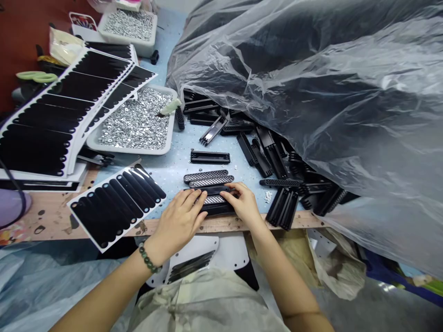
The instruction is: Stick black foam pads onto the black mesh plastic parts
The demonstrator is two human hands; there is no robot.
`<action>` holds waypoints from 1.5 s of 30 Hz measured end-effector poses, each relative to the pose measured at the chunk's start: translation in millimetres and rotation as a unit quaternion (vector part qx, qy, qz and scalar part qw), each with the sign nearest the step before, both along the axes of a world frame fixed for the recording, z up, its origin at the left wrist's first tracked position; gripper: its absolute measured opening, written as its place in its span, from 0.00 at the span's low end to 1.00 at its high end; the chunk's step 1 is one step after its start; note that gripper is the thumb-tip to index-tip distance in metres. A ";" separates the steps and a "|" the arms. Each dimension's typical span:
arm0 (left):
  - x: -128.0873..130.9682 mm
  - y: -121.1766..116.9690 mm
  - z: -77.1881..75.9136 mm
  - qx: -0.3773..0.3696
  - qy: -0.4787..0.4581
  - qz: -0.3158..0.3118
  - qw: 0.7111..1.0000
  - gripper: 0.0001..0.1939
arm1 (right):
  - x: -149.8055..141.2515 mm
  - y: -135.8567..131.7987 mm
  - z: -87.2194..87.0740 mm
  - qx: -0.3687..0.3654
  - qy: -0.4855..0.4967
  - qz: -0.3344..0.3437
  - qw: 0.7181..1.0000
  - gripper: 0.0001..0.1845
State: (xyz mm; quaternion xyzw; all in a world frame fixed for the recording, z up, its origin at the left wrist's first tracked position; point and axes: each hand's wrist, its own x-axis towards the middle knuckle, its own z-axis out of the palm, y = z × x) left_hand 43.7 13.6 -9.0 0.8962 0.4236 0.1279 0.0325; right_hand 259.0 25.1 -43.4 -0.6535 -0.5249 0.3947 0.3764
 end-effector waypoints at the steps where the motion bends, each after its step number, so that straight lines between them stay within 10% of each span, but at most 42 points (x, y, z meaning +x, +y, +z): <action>1: 1.2 0.6 1.4 0.003 0.004 0.000 1.000 0.23 | 0.1 3.2 -0.4 -0.010 0.021 0.000 1.000 0.15; 18: 25.4 -0.9 10.3 -0.011 0.049 0.028 0.998 0.28 | -0.2 12.9 -3.7 0.009 0.013 -0.016 1.000 0.19; 24: -30.0 -48.0 29.0 -0.037 -0.139 0.059 0.988 0.22 | 22.4 -22.3 9.7 0.061 -0.022 -0.073 0.995 0.17; 30: -75.2 -120.8 9.1 -0.345 -0.158 0.194 0.905 0.14 | -7.5 -107.0 14.9 0.205 -0.056 0.051 0.976 0.07; 36: -62.2 -123.1 -21.2 -0.468 -0.164 0.208 0.843 0.13 | -62.1 -147.2 -17.3 0.202 -0.038 0.276 0.939 0.11; 41: -66.2 -124.0 -34.3 -0.538 -0.318 0.257 0.737 0.17 | -77.9 -158.6 -33.5 0.233 -0.084 0.294 0.923 0.12; 45: -62.5 -139.5 -38.8 -0.569 -0.362 0.203 0.710 0.18 | -84.2 -159.8 -35.4 0.206 -0.088 0.249 0.942 0.13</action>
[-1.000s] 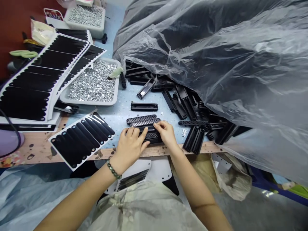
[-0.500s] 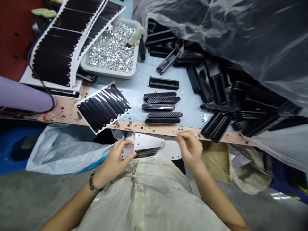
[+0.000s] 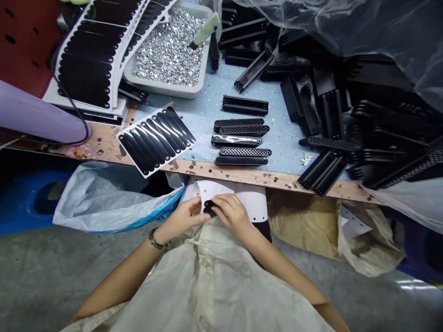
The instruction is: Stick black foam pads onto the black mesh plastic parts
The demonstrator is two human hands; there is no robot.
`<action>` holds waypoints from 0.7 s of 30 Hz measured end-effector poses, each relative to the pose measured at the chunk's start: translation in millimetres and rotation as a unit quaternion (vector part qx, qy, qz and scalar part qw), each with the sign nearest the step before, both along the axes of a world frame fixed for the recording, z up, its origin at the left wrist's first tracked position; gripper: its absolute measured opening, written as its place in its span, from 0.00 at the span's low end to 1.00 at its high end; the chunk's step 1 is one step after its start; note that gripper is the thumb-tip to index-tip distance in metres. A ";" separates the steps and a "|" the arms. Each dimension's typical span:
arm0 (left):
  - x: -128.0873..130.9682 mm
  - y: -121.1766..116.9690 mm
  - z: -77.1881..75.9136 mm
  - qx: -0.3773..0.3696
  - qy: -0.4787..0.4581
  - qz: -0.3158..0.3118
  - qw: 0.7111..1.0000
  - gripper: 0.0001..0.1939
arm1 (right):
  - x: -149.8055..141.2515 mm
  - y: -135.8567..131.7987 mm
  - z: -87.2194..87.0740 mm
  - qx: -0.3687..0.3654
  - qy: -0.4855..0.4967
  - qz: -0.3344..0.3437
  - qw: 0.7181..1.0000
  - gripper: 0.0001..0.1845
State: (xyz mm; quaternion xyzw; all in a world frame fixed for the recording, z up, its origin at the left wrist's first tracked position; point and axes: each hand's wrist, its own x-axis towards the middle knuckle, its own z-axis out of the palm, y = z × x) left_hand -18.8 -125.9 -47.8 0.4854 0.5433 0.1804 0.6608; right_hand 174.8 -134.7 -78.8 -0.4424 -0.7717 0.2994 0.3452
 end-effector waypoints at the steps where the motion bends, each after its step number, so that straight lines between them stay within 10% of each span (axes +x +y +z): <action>1: 2.1 -3.8 -0.6 0.012 0.004 -0.004 1.000 0.18 | -0.8 0.5 -0.1 -0.004 0.003 -0.002 1.000 0.13; 14: 13.9 7.9 6.8 0.217 0.103 -0.041 0.970 0.21 | 17.6 16.0 13.3 -0.004 0.026 0.085 0.996 0.16; 17: 14.1 13.9 5.8 0.235 0.106 -0.075 0.963 0.15 | 19.4 20.8 14.3 -0.100 0.089 -0.025 0.991 0.12; 21: 4.8 17.5 2.7 0.242 0.188 -0.140 0.942 0.14 | 36.4 40.7 28.9 -0.254 0.258 -0.167 0.917 0.15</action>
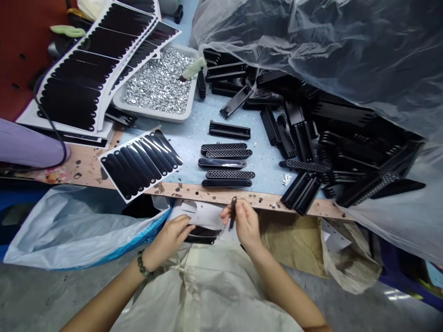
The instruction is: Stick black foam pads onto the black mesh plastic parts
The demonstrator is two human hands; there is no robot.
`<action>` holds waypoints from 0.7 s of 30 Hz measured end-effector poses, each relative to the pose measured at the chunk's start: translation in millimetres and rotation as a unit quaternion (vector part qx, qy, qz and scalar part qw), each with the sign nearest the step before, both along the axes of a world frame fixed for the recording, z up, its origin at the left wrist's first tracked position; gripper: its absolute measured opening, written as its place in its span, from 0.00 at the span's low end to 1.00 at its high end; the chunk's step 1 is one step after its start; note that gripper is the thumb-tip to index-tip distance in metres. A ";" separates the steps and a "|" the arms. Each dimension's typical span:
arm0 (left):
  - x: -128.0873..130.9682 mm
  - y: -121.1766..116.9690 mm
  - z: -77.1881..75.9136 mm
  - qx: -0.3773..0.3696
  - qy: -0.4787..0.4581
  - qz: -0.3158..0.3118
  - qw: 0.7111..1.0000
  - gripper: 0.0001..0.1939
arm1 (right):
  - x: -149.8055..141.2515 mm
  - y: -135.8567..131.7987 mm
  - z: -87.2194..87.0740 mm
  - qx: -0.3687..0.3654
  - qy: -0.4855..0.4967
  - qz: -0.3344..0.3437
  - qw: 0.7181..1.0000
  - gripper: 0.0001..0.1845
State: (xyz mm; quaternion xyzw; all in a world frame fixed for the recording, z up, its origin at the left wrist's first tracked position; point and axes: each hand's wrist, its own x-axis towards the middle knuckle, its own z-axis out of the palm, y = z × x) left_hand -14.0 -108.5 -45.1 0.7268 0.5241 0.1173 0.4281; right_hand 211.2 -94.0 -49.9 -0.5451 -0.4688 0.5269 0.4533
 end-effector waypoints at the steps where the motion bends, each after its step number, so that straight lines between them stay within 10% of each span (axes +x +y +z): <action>1: -4.4 1.8 2.7 0.005 0.031 -0.026 0.999 0.13 | 7.1 8.7 7.5 0.007 0.007 -0.017 1.000 0.15; 4: -18.0 16.0 23.0 0.044 0.080 -0.045 0.995 0.12 | 26.9 42.5 32.7 0.119 -0.105 -0.015 0.987 0.13; 9: -14.2 70.9 55.2 0.128 0.005 0.101 0.987 0.12 | 28.1 95.6 46.4 0.274 -0.294 0.134 0.906 0.14; 21: 27.0 135.3 33.3 -0.025 -0.112 0.034 0.993 0.17 | 12.1 119.5 29.4 0.309 -0.418 0.229 0.823 0.11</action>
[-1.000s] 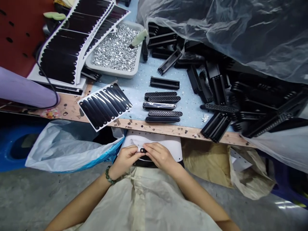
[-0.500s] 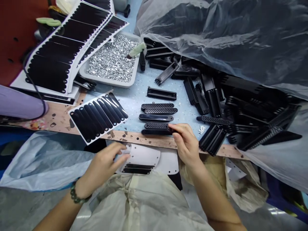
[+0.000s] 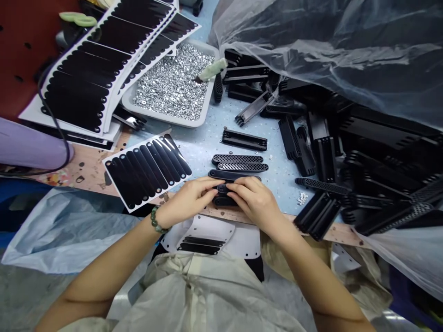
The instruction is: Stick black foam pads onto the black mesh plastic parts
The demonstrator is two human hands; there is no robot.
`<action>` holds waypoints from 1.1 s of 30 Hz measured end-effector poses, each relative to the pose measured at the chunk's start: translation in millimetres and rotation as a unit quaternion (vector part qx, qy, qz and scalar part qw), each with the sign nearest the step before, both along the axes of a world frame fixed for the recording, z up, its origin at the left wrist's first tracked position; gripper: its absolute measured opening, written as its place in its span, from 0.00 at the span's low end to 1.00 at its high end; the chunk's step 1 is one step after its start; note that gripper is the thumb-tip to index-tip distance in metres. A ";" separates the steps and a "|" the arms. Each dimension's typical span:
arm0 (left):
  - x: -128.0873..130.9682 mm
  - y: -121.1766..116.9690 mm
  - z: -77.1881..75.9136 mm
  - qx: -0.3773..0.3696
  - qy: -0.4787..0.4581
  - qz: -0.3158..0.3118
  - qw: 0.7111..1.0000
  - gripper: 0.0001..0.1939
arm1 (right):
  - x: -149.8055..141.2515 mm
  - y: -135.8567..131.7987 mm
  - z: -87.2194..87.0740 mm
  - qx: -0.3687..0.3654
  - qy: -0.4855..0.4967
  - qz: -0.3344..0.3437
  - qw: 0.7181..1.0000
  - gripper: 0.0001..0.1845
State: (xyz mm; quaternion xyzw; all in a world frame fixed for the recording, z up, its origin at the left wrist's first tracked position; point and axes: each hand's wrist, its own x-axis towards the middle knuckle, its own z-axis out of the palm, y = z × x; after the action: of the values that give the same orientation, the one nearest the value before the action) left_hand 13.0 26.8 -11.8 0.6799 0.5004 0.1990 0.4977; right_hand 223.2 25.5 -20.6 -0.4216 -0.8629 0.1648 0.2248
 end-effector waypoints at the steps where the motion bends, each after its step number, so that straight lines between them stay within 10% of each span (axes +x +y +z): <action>1: 1.5 0.3 -0.2 -0.028 -0.009 0.004 1.000 0.17 | -1.3 0.1 0.9 0.002 -0.007 -0.002 1.000 0.11; 8: 14.9 0.9 -2.9 -0.097 -0.034 0.087 0.991 0.15 | 2.7 -4.0 11.8 0.008 -0.084 -0.059 0.995 0.14; 17: 16.0 -7.6 -12.3 -0.089 -0.065 0.111 0.988 0.13 | 31.2 -5.0 15.3 -0.186 0.066 -0.106 0.975 0.04; 33: 16.5 -4.4 -12.2 -0.089 -0.057 0.091 0.990 0.14 | 30.5 -6.2 8.2 -0.146 0.028 -0.127 0.981 0.03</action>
State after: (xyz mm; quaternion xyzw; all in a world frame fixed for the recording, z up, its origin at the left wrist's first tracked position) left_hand 29.5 22.4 -24.0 0.5717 0.5470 0.2369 0.5637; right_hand 253.8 19.3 -12.3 -0.5515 -0.7620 0.2712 0.2039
